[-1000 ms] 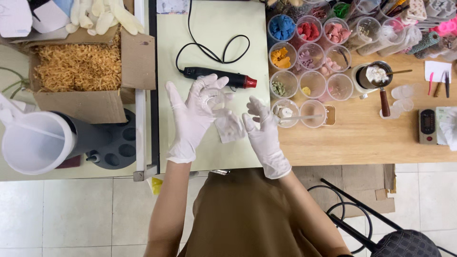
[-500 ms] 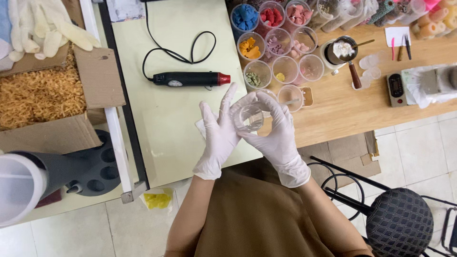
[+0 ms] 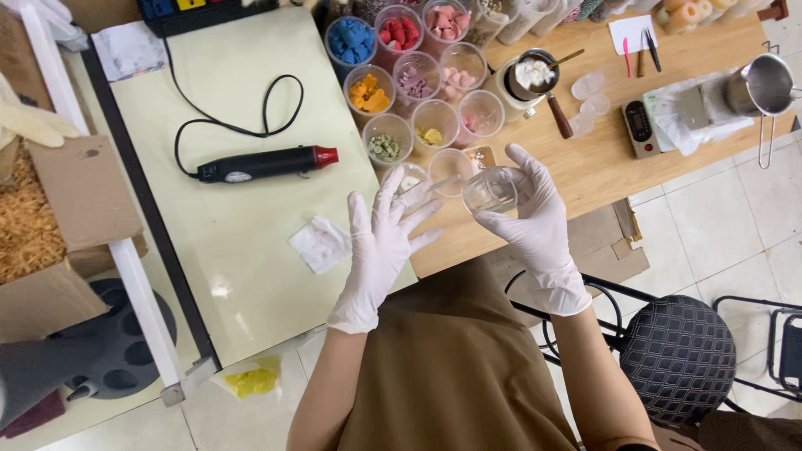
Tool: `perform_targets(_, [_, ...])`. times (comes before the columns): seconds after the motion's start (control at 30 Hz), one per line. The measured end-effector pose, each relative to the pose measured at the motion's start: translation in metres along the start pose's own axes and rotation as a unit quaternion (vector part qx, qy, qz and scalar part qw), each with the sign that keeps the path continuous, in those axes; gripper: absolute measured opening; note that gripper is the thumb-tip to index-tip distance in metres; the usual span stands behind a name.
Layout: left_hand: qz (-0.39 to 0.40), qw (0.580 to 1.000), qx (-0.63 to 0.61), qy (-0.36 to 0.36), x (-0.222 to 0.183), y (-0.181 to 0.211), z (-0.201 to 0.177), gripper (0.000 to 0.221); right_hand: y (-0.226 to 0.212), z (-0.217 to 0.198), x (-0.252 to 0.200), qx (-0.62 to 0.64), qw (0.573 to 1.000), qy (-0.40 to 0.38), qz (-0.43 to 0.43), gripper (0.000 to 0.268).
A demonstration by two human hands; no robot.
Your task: The person uses a heat gun to heat the interior of small glass cups and wipes each one with a cloth by hand before placing it on a workbench alongside other supplies.
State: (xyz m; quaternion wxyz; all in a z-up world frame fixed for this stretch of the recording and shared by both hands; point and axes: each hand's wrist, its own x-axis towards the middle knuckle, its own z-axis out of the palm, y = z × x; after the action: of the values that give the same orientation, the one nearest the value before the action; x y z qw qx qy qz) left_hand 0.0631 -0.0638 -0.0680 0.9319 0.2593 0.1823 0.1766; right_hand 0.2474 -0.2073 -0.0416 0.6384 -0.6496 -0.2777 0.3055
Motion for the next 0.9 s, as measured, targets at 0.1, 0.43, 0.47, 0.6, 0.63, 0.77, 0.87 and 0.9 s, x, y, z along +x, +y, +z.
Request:
perform_targets(0.1, [0.0, 0.999, -0.009, 0.031, 0.012, -0.011, 0.008, 0.091, 0.008, -0.04, 0.012, -0.034, 0.999, 0.038, -0.011, 0.095])
perform_targets(0.43, [0.059, 0.994, 0.048, 0.081, 0.09, -0.067, 0.066, 0.095, 0.068, -0.288, 0.134, -0.048, 0.979, 0.197, -0.03, 0.087])
perform_targets(0.47, [0.06, 0.993, 0.0, 0.105, 0.102, -0.075, 0.076, 0.095, 0.08, -0.314, 0.154, -0.052, 0.98, 0.19, -0.031, 0.087])
perform_targets(0.6, [0.094, 0.969, -0.071, 0.216, 0.142, -0.107, 0.116, 0.095, 0.143, -0.395, 0.248, -0.188, 0.966, 0.168, -0.06, 0.092])
perform_targets(0.63, [0.099, 0.967, -0.074, 0.223, 0.149, -0.112, 0.125, 0.095, 0.161, -0.41, 0.273, -0.211, 0.963, 0.153, -0.07, 0.093])
perform_targets(0.77, [0.192, 0.953, -0.172, 0.157, 0.157, -0.136, 0.166, 0.1, 0.239, -0.448, 0.365, -0.299, 0.944, 0.134, -0.045, 0.093])
perform_targets(0.87, [0.168, 0.923, 0.036, 0.343, 0.168, -0.149, 0.186, 0.102, 0.257, -0.439, 0.412, -0.334, 0.925, 0.181, 0.027, 0.086])
perform_targets(0.9, [0.165, 0.913, 0.061, 0.368, 0.167, -0.153, 0.19, 0.104, 0.258, -0.434, 0.421, -0.304, 0.938, 0.165, 0.008, 0.087])
